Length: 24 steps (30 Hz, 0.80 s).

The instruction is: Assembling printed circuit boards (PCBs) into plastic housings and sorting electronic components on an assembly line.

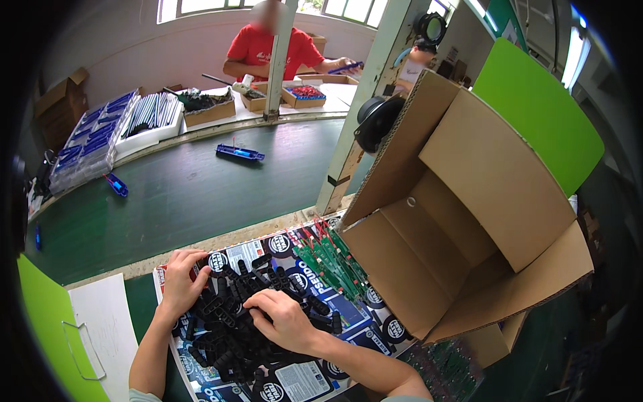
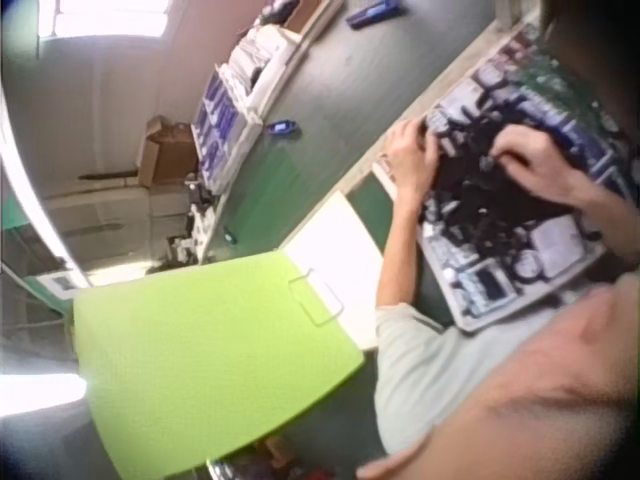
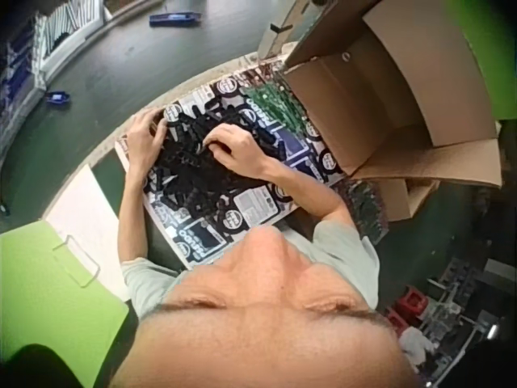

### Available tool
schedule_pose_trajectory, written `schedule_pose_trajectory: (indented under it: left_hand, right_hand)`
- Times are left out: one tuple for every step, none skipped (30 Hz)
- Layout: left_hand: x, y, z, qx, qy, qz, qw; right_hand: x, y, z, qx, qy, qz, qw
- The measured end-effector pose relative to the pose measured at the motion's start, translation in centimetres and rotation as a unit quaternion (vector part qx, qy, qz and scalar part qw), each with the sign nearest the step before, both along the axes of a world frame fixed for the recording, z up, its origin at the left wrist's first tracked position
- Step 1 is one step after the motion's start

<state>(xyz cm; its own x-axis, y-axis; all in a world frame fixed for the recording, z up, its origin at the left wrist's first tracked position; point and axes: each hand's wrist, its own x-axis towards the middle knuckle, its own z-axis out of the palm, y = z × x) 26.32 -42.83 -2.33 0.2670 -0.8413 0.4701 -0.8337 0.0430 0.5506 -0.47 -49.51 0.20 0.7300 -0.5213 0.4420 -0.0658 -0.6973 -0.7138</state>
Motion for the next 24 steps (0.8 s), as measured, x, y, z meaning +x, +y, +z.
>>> schedule_pose_trajectory:
  left_hand:
    - [-0.17, -0.17, -0.02, -0.009, -0.001, -0.004, 1.0]
    - [-0.3, 0.01, 0.19, -0.003, -0.001, 0.001, 1.0]
    - [-0.44, 0.08, 0.35, 0.004, -0.002, 0.005, 1.0]
    - [-0.6, -0.01, 0.42, 0.006, -0.002, 0.006, 1.0]
    - [-0.54, 0.24, 0.47, 0.001, -0.003, 0.008, 1.0]
    - [-0.48, 0.48, 0.48, 0.0, -0.005, 0.01, 1.0]
    - [-0.4, 0.68, 0.48, -0.001, -0.007, 0.013, 1.0]
    - [-0.39, 0.58, 0.34, -0.003, -0.01, 0.013, 1.0]
    - [-0.38, 0.48, 0.41, -0.003, -0.011, 0.015, 1.0]
    - [-0.43, 0.38, 0.55, -0.001, -0.013, 0.015, 1.0]
    - [-0.45, 0.38, 0.59, 0.003, -0.013, 0.016, 1.0]
    - [-0.38, 0.25, 0.4, 0.0, -0.014, 0.012, 1.0]
    - [-0.41, 0.23, 0.38, 0.004, -0.015, 0.016, 1.0]
    - [-0.47, 0.15, 0.49, -0.001, -0.015, 0.013, 1.0]
    - [-0.49, 0.13, 0.49, -0.005, -0.016, 0.01, 1.0]
    - [-0.42, 0.13, 0.29, -0.001, -0.015, 0.012, 1.0]
    - [-0.42, 0.13, 0.26, 0.002, -0.015, 0.015, 1.0]
    - [-0.45, 0.15, 0.26, 0.002, -0.015, 0.012, 1.0]
    - [-0.44, 0.17, 0.23, 0.001, -0.015, 0.01, 1.0]
    - [-0.43, 0.2, 0.16, 0.008, -0.013, 0.01, 1.0]
    - [-0.45, 0.24, 0.25, 0.011, -0.013, 0.013, 1.0]
    - [-0.47, 0.24, 0.36, 0.01, -0.015, 0.014, 1.0]
    - [-0.46, 0.33, 0.4, 0.009, -0.018, 0.014, 1.0]
    - [-0.38, 0.35, 0.18, 0.007, -0.021, 0.013, 1.0]
  right_hand:
    - [-0.05, -0.05, -0.02, -0.001, -0.013, 0.001, 1.0]
    - [-0.07, 0.01, -0.04, 0.002, -0.014, 0.003, 1.0]
    - [-0.15, 0.01, -0.08, 0.006, -0.016, 0.005, 1.0]
    - [-0.27, 0.0, -0.11, 0.001, -0.018, 0.002, 1.0]
    - [-0.14, 0.16, -0.07, 0.008, -0.013, 0.006, 1.0]
    - [-0.04, 0.26, -0.03, 0.015, -0.007, 0.01, 1.0]
    - [0.04, 0.35, 0.02, 0.012, -0.008, 0.011, 1.0]
    - [-0.02, 0.33, -0.01, 0.017, -0.008, 0.011, 1.0]
    - [-0.03, 0.29, -0.01, 0.023, -0.008, 0.011, 1.0]
    - [-0.01, 0.18, 0.06, 0.023, -0.009, 0.014, 1.0]
    - [-0.03, 0.13, 0.15, 0.022, -0.007, 0.013, 1.0]
    - [-0.05, 0.1, 0.21, 0.021, -0.005, 0.013, 1.0]
    - [-0.08, 0.06, 0.17, 0.024, -0.005, 0.017, 1.0]
    - [-0.12, -0.05, 0.13, 0.007, -0.007, 0.012, 1.0]
    - [-0.15, -0.11, 0.12, -0.009, -0.009, 0.009, 1.0]
    - [-0.16, -0.13, 0.14, -0.005, -0.002, 0.011, 1.0]
    - [-0.17, -0.15, 0.13, -0.001, -0.003, 0.014, 1.0]
    - [-0.17, -0.13, 0.13, -0.004, -0.004, 0.011, 1.0]
    - [-0.16, -0.12, 0.1, -0.007, -0.004, 0.009, 1.0]
    - [-0.2, -0.13, 0.09, -0.005, 0.002, 0.011, 1.0]
    - [-0.19, -0.13, 0.07, -0.002, 0.002, 0.014, 1.0]
    - [-0.16, -0.12, 0.06, -0.005, 0.0, 0.012, 1.0]
    - [-0.14, -0.08, 0.07, -0.007, -0.002, 0.011, 1.0]
    - [-0.08, -0.02, 0.22, -0.012, -0.004, 0.012, 1.0]
